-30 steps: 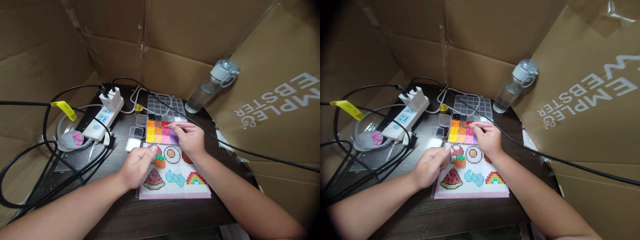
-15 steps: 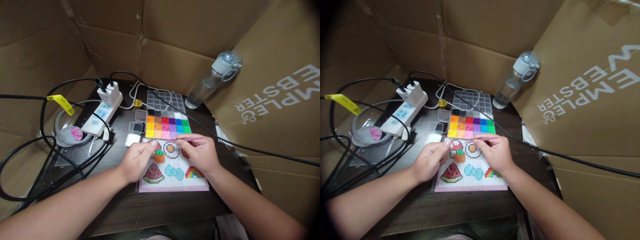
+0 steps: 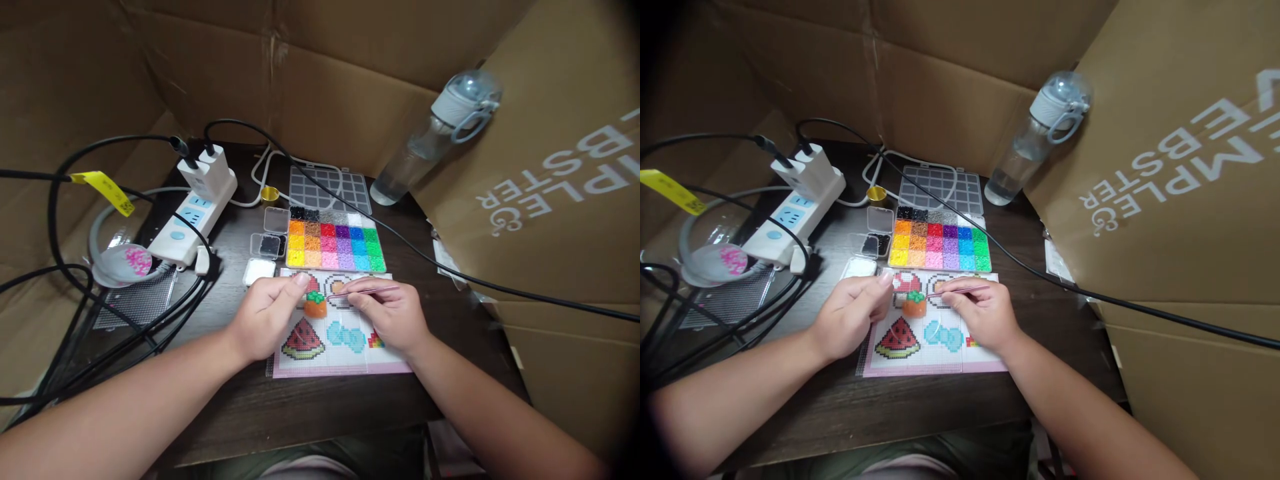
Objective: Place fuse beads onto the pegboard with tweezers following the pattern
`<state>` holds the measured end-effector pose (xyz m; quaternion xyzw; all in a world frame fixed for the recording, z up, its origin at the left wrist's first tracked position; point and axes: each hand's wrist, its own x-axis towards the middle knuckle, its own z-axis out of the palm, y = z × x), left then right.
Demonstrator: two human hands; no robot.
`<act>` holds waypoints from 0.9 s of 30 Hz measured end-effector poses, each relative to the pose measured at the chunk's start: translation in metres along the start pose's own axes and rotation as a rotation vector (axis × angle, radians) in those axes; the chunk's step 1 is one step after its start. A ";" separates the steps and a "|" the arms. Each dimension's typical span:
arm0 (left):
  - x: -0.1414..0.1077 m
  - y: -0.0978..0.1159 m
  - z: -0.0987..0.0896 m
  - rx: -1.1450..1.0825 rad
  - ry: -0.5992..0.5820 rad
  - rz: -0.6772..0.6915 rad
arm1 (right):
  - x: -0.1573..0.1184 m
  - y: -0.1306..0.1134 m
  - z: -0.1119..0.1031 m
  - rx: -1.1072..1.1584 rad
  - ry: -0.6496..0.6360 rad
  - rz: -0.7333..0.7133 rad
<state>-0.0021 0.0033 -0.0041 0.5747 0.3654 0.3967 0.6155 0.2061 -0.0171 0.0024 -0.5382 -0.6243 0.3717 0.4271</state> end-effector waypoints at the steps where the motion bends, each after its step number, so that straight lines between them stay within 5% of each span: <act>1: 0.000 0.000 0.000 -0.006 -0.005 0.000 | 0.000 0.000 0.000 0.001 -0.003 0.004; 22: 0.000 0.000 0.000 -0.001 -0.013 -0.012 | -0.001 -0.003 0.002 -0.015 0.024 0.047; 27: -0.001 0.004 0.000 0.027 -0.023 -0.020 | 0.004 -0.001 -0.001 -0.020 0.134 -0.006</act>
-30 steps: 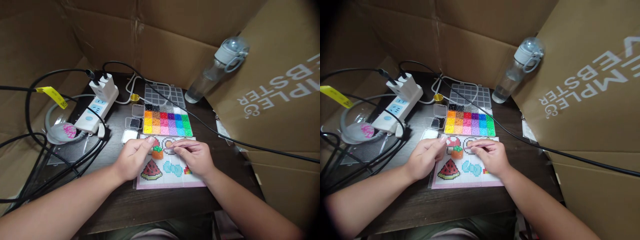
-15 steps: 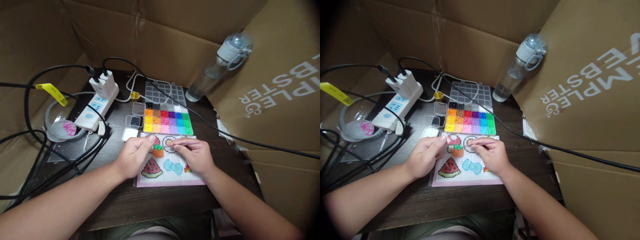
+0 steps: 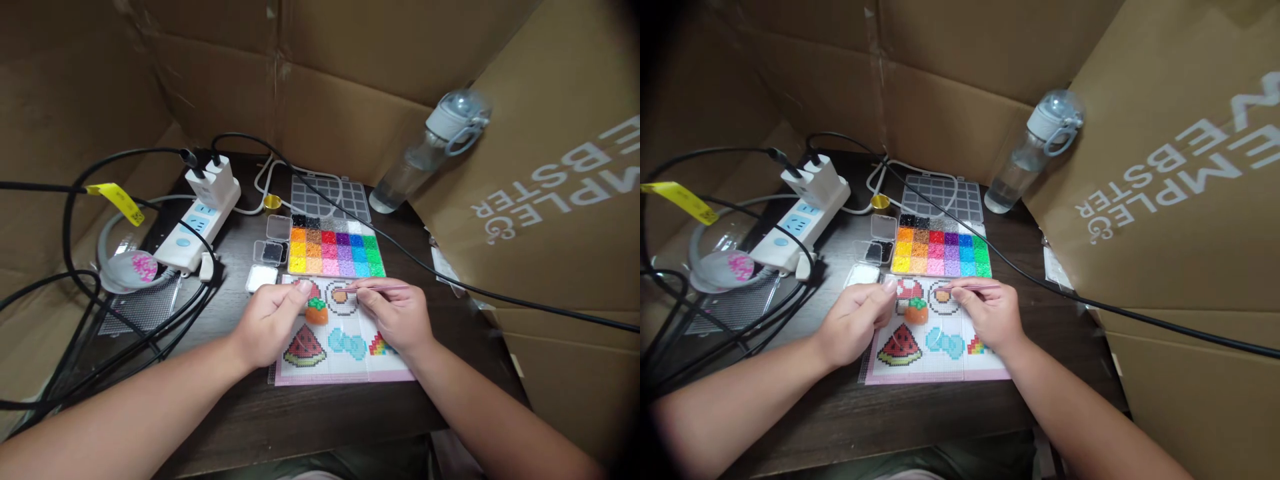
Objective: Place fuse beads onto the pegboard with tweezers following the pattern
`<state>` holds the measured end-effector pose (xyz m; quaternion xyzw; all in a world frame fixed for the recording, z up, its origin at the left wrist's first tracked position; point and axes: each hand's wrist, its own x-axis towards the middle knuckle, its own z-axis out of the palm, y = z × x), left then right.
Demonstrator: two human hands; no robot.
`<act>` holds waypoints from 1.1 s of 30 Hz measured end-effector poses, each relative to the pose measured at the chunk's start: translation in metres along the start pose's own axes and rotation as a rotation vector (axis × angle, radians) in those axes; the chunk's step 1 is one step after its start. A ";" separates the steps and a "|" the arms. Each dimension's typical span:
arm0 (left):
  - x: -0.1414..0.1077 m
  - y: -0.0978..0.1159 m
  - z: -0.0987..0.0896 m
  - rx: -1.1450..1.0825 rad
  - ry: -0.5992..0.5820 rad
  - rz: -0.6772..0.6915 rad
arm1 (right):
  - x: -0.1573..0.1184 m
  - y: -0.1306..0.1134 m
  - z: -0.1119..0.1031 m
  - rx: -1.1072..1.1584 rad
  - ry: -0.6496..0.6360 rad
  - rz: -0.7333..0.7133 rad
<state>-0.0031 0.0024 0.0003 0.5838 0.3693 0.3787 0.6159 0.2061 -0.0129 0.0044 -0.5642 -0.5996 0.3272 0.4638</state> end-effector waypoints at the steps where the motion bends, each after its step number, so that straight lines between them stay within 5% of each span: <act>1: 0.000 0.001 0.000 0.008 -0.002 -0.003 | 0.003 -0.001 0.000 -0.002 0.043 -0.006; 10: 0.002 -0.002 0.000 -0.007 0.010 0.001 | 0.046 -0.017 0.027 -0.057 0.242 -0.192; 17: 0.001 -0.001 0.000 0.002 0.020 0.011 | 0.058 -0.008 0.034 -0.077 0.236 -0.050; 25: 0.001 0.003 0.001 0.018 0.014 0.000 | 0.015 -0.027 0.012 -0.166 0.226 -0.058; 33: 0.002 -0.001 0.001 -0.039 0.011 0.011 | -0.025 -0.024 0.027 -0.262 0.219 -0.160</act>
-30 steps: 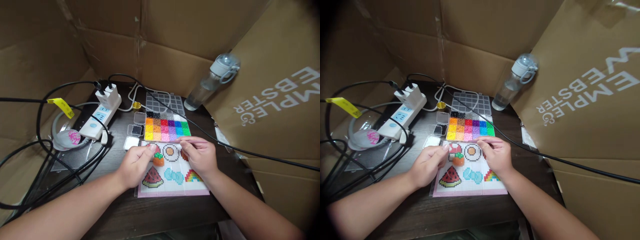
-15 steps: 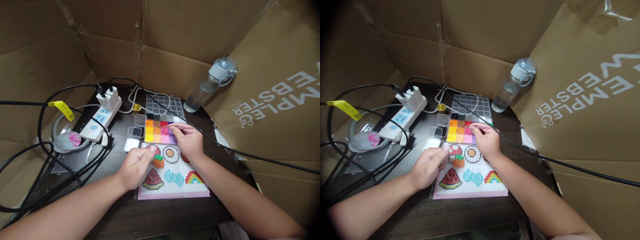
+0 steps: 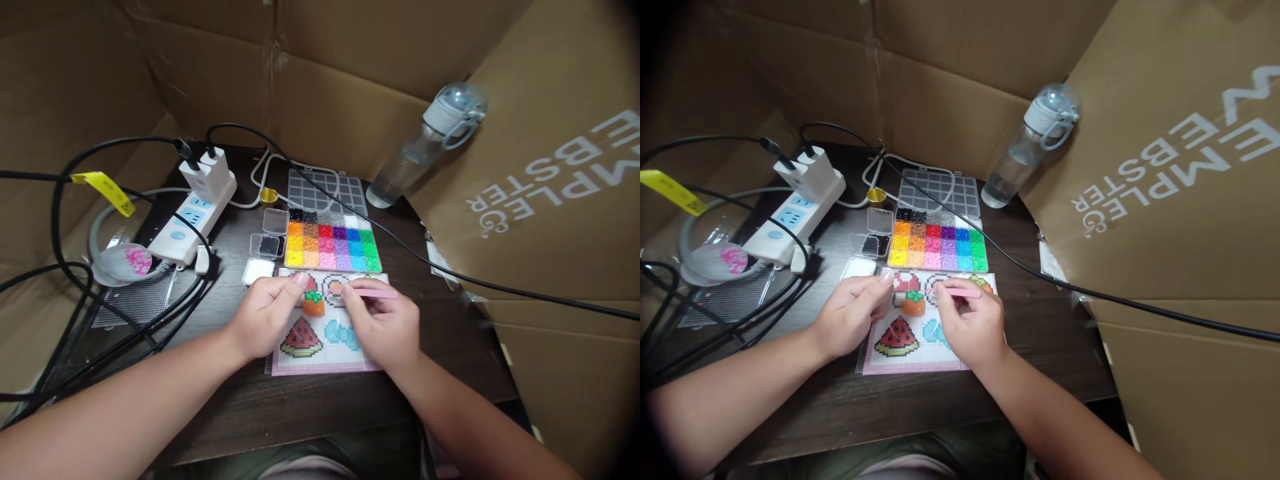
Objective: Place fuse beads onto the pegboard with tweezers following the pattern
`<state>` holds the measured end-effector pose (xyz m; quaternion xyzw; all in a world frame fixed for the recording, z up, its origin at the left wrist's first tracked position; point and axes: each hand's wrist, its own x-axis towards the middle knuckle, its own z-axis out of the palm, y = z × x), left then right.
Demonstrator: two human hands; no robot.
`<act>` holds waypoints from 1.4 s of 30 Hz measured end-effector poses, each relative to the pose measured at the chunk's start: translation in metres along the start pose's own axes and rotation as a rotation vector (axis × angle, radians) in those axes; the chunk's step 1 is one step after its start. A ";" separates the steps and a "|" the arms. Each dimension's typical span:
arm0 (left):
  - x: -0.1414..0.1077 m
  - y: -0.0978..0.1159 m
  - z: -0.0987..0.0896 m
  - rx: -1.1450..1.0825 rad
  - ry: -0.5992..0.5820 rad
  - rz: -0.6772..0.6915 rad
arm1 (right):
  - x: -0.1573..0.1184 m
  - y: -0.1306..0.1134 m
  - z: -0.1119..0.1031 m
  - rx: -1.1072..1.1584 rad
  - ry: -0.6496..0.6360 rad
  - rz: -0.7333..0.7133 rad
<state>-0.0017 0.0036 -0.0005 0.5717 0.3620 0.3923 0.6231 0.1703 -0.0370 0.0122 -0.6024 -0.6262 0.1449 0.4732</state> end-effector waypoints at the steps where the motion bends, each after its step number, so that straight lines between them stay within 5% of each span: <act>1: 0.000 -0.001 0.000 -0.011 -0.001 -0.002 | -0.001 0.002 0.002 -0.027 0.015 -0.026; 6: 0.000 -0.002 0.000 -0.006 0.005 0.013 | -0.005 0.008 0.007 -0.122 0.009 -0.187; 42: -0.001 0.000 0.001 -0.003 -0.017 0.044 | -0.005 0.012 0.010 -0.185 0.033 -0.469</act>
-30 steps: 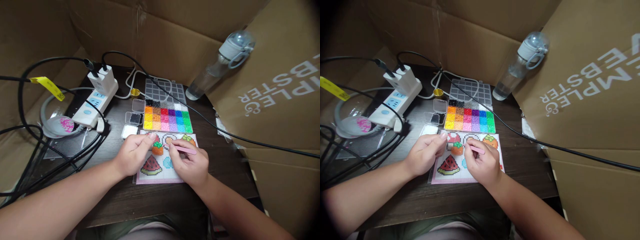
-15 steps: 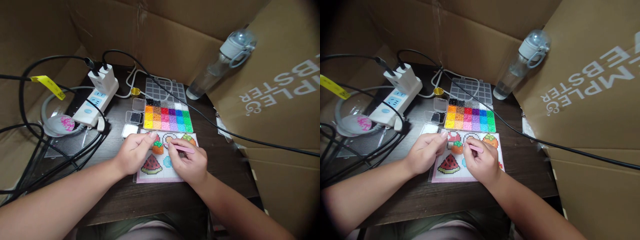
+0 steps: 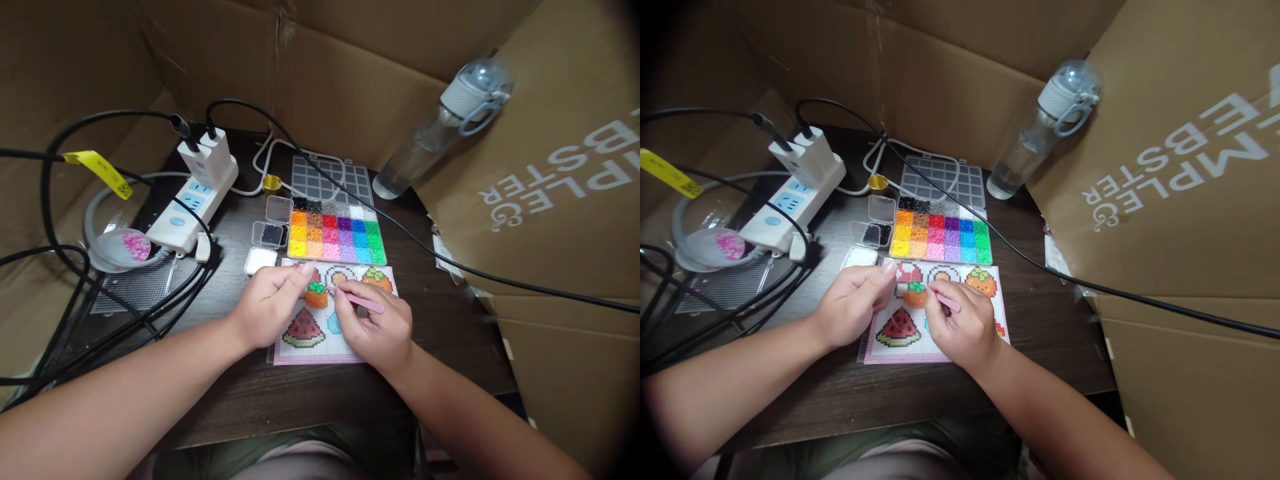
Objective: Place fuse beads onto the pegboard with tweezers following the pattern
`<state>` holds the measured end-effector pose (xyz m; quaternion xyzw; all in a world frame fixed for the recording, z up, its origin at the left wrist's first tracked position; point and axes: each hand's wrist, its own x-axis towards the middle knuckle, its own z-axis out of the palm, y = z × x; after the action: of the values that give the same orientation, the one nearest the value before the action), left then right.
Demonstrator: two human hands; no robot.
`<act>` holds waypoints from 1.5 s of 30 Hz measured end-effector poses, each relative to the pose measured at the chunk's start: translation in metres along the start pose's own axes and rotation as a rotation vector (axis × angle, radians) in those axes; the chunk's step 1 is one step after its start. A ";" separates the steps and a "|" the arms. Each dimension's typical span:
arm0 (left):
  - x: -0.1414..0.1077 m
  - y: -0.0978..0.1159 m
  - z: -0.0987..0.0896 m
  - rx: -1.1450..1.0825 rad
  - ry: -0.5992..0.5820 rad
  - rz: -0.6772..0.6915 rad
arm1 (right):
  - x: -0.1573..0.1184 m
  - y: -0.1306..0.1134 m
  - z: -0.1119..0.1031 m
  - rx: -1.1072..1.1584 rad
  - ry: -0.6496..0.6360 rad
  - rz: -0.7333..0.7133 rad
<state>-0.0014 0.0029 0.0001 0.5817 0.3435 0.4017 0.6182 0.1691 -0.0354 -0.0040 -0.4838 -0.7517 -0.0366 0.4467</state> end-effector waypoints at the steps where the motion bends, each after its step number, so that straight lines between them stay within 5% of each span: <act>1: 0.000 0.000 0.000 0.004 0.002 -0.002 | 0.000 0.000 0.000 0.000 0.001 -0.004; 14: -0.001 -0.003 -0.001 0.042 0.020 -0.036 | 0.020 0.003 -0.007 0.028 0.162 0.120; 23: -0.001 0.000 -0.001 0.092 0.022 -0.027 | 0.068 0.033 0.035 0.250 0.145 0.443; 29: 0.000 0.001 0.000 0.082 0.026 -0.041 | 0.065 0.044 0.048 0.270 0.092 0.562; 45: -0.001 0.000 -0.001 0.102 0.027 -0.030 | 0.065 0.048 0.037 0.370 0.128 0.711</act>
<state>-0.0021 0.0027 -0.0004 0.6020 0.3804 0.3822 0.5890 0.1734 0.0534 0.0014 -0.6216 -0.5022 0.2259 0.5571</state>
